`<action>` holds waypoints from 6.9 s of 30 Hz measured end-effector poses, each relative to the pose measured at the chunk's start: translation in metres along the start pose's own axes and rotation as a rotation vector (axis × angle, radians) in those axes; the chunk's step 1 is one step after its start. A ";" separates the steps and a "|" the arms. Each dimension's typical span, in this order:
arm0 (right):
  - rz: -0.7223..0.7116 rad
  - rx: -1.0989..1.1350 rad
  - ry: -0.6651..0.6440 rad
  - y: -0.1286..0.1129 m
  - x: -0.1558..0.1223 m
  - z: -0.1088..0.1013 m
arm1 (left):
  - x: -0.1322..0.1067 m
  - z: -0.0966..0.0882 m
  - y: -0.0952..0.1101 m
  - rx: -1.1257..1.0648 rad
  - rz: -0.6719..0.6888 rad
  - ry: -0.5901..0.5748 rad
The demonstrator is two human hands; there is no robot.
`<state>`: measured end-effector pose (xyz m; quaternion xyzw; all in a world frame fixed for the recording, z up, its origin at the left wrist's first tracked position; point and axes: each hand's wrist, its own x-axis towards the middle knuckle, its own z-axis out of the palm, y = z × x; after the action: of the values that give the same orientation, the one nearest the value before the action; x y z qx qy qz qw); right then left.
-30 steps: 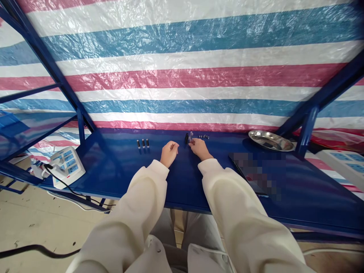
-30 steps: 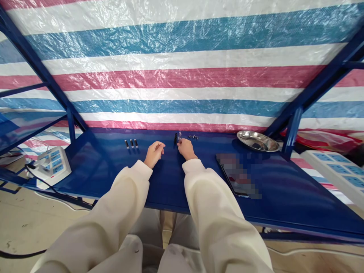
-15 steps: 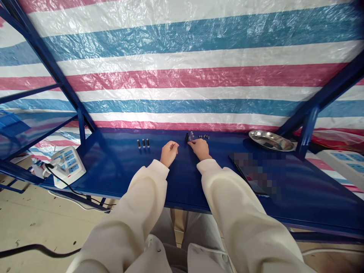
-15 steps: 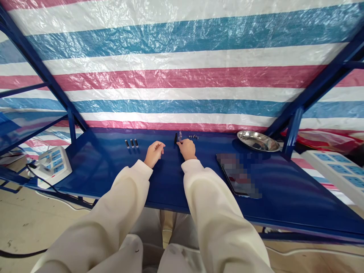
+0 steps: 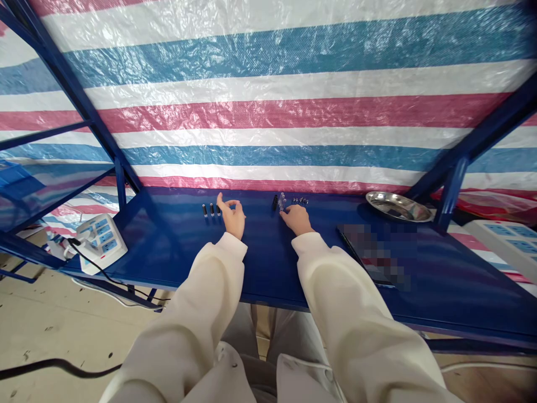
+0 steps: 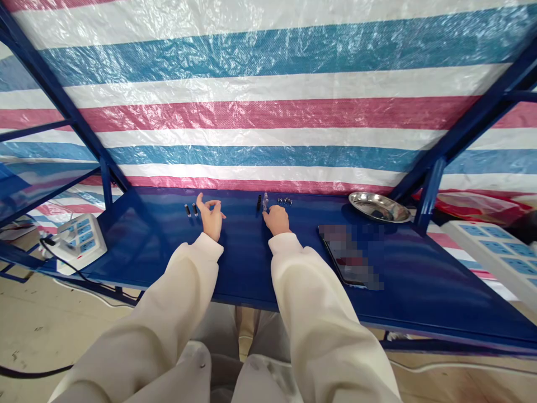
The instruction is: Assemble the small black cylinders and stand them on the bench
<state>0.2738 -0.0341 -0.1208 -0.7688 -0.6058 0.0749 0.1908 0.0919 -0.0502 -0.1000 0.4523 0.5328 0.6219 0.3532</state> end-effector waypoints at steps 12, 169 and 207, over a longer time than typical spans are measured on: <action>-0.081 -0.030 -0.020 -0.024 -0.044 -0.020 | 0.015 -0.005 -0.011 -0.023 -0.176 0.091; -0.034 0.182 0.038 0.006 -0.003 0.014 | -0.011 0.009 -0.015 0.362 0.419 -0.394; -0.079 0.155 0.103 -0.021 -0.052 -0.018 | 0.025 -0.012 -0.007 -0.037 -0.225 0.195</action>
<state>0.2474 -0.0836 -0.1024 -0.7300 -0.6176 0.0740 0.2834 0.0713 -0.0301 -0.1023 0.3206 0.6002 0.6291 0.3758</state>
